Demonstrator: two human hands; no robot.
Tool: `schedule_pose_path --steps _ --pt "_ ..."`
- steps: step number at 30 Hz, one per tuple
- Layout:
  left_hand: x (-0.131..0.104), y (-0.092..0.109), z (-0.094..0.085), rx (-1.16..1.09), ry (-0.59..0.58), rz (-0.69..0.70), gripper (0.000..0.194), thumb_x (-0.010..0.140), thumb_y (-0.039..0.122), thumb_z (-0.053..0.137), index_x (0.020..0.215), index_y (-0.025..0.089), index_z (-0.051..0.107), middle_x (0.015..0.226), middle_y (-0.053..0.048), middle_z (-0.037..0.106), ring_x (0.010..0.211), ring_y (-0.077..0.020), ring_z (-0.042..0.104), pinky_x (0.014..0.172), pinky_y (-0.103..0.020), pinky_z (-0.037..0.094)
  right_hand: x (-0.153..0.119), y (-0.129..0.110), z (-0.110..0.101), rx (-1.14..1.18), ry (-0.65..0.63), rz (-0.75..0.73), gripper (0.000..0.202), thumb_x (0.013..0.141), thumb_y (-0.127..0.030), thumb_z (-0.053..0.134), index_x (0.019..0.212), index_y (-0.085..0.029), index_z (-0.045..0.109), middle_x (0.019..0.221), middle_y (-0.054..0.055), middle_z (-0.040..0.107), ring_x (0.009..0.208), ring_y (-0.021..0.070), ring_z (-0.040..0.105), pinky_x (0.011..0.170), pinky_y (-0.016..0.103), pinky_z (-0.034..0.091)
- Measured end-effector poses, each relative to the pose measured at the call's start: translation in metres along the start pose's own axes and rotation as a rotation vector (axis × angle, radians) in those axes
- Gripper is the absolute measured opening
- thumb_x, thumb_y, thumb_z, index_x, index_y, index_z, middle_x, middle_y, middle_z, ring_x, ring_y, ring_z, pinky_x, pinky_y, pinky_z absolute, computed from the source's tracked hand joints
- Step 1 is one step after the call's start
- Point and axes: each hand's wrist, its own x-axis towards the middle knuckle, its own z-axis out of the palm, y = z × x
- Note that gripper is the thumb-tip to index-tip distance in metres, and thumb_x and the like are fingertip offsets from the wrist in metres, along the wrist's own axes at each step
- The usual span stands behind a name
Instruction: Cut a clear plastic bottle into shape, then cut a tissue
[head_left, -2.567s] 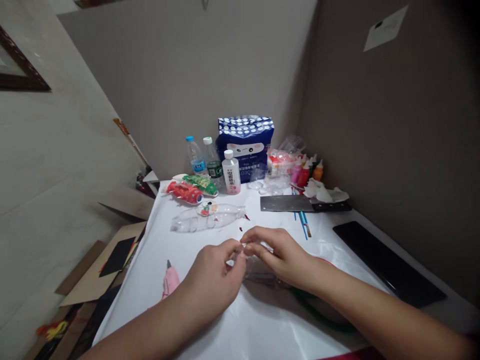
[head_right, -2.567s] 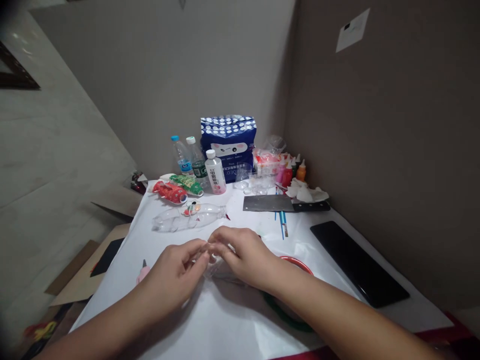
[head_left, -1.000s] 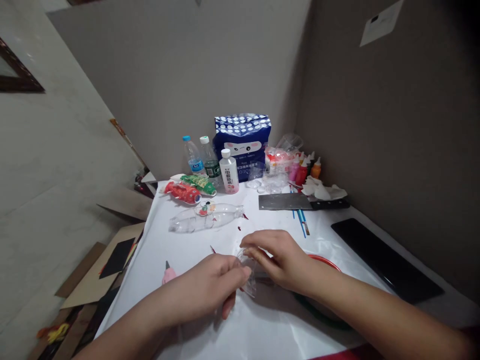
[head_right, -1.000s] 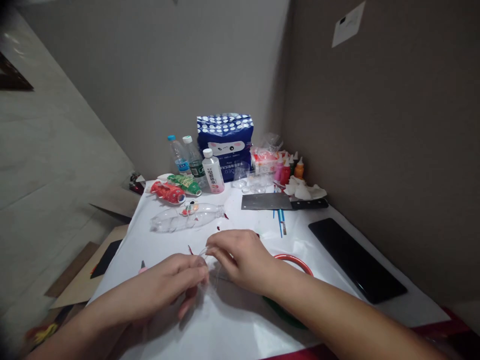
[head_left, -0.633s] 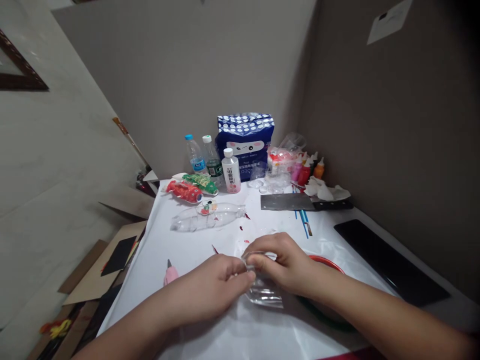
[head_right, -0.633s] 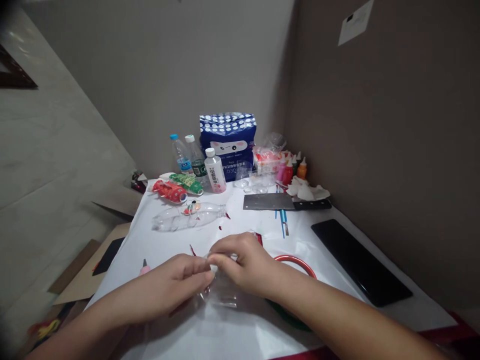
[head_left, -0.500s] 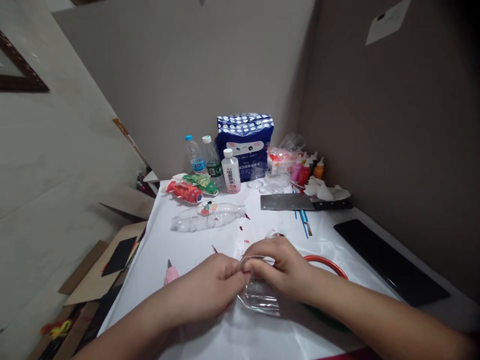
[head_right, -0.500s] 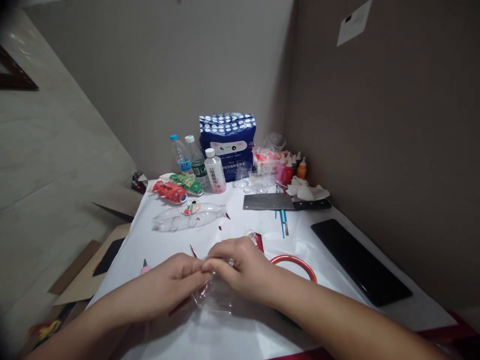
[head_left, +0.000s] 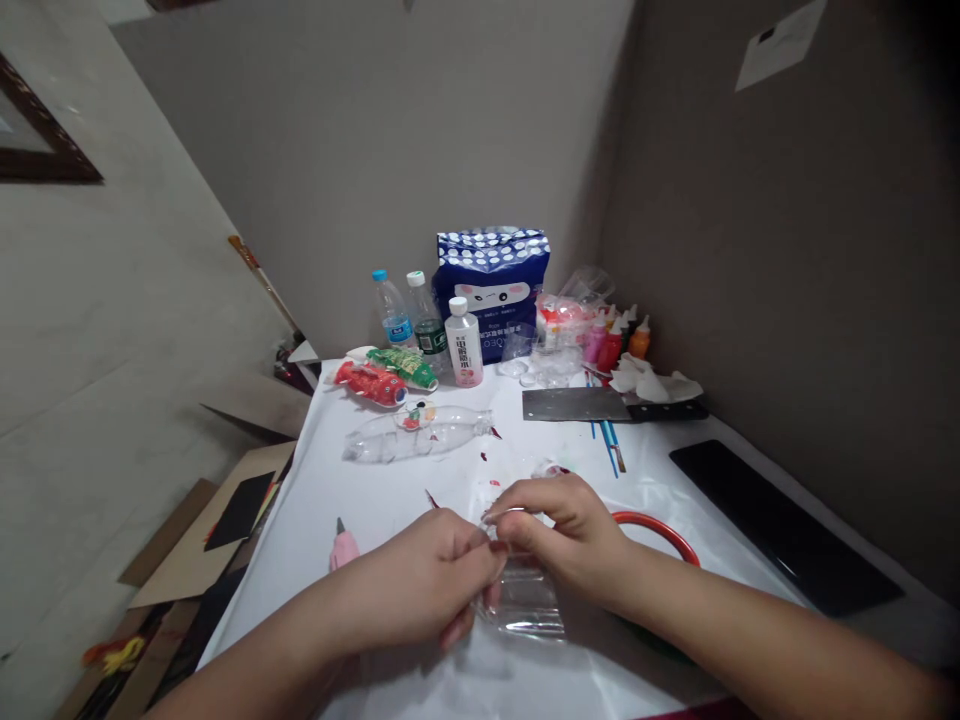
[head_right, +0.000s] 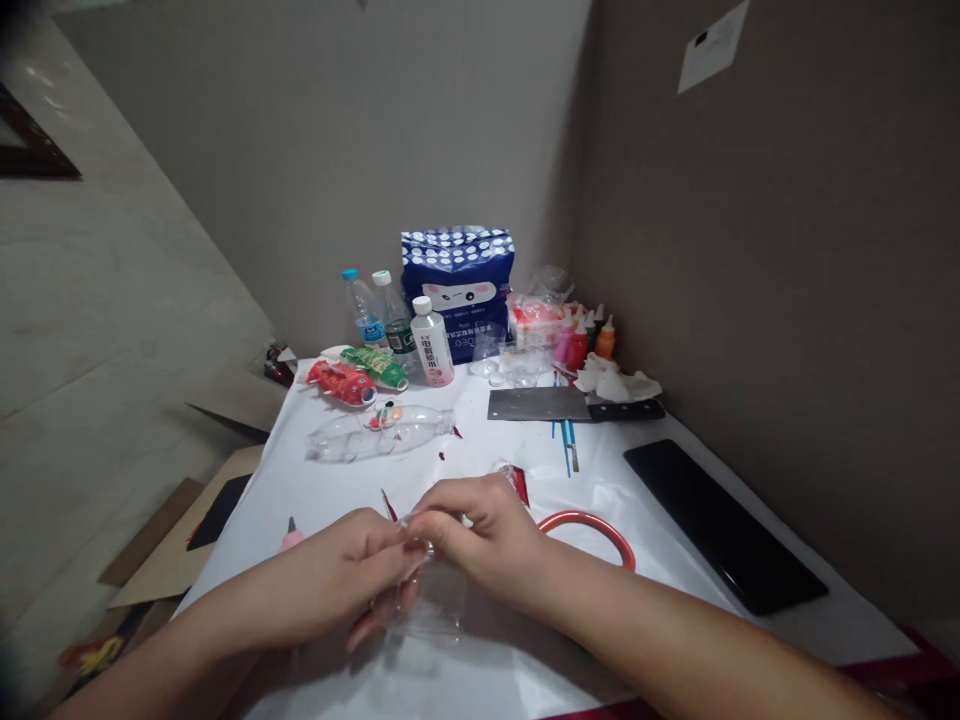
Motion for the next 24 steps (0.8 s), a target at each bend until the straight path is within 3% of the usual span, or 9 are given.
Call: schedule_pose_path --steps 4,9,15,17,21,24 --pt "0.001 -0.003 -0.004 -0.037 0.132 0.008 0.051 0.086 0.056 0.038 0.057 0.017 0.054 0.04 0.004 0.045 0.042 -0.0092 0.038 0.049 -0.021 0.032 0.004 0.001 -0.006 0.113 -0.026 0.15 0.034 0.087 -0.047 0.053 0.092 -0.016 0.067 0.064 0.0 0.061 0.055 0.0116 0.055 0.054 0.023 0.044" --pt "0.0 -0.006 -0.004 -0.041 0.273 0.049 0.049 0.084 0.057 0.042 0.055 0.017 0.048 0.045 0.005 0.042 0.046 -0.0087 0.033 0.047 -0.02 0.024 0.005 0.001 -0.008 0.204 -0.221 0.331 0.045 0.078 -0.055 0.061 0.058 -0.016 0.056 0.044 -0.004 0.049 0.039 0.0074 0.044 0.04 0.019 0.034" --pt "0.002 -0.006 -0.001 -0.035 0.281 0.098 0.049 0.085 0.053 0.041 0.052 0.017 0.044 0.048 0.005 0.038 0.051 -0.0089 0.032 0.05 -0.021 0.025 0.003 -0.004 -0.004 0.244 -0.183 0.361 0.05 0.077 -0.062 0.058 0.055 -0.017 0.052 0.043 -0.006 0.043 0.039 0.0054 0.034 0.038 0.018 0.025" --pt "0.005 -0.006 -0.003 -0.101 0.237 0.114 0.045 0.085 0.05 0.042 0.055 0.017 0.047 0.05 0.005 0.04 0.05 -0.0086 0.033 0.05 -0.021 0.026 0.004 -0.006 -0.005 0.262 -0.163 0.373 0.05 0.076 -0.061 0.059 0.053 -0.018 0.049 0.042 -0.007 0.041 0.038 0.0048 0.031 0.037 0.019 0.022" --pt "0.008 -0.006 -0.011 -0.329 -0.006 0.127 0.036 0.084 0.046 0.049 0.065 0.015 0.053 0.048 0.005 0.044 0.045 -0.0068 0.031 0.045 -0.02 0.022 0.005 -0.006 -0.011 0.317 -0.151 0.411 0.049 0.074 -0.061 0.061 0.054 -0.018 0.048 0.043 -0.007 0.041 0.038 0.0049 0.031 0.037 0.019 0.022" --pt "0.006 -0.008 -0.015 -0.492 -0.122 0.131 0.033 0.084 0.045 0.052 0.075 0.014 0.057 0.046 0.005 0.046 0.041 -0.0054 0.027 0.043 -0.02 0.015 0.006 -0.004 -0.013 0.369 -0.161 0.432 0.05 0.071 -0.064 0.063 0.057 -0.018 0.049 0.044 -0.007 0.043 0.038 0.0054 0.033 0.037 0.018 0.023"
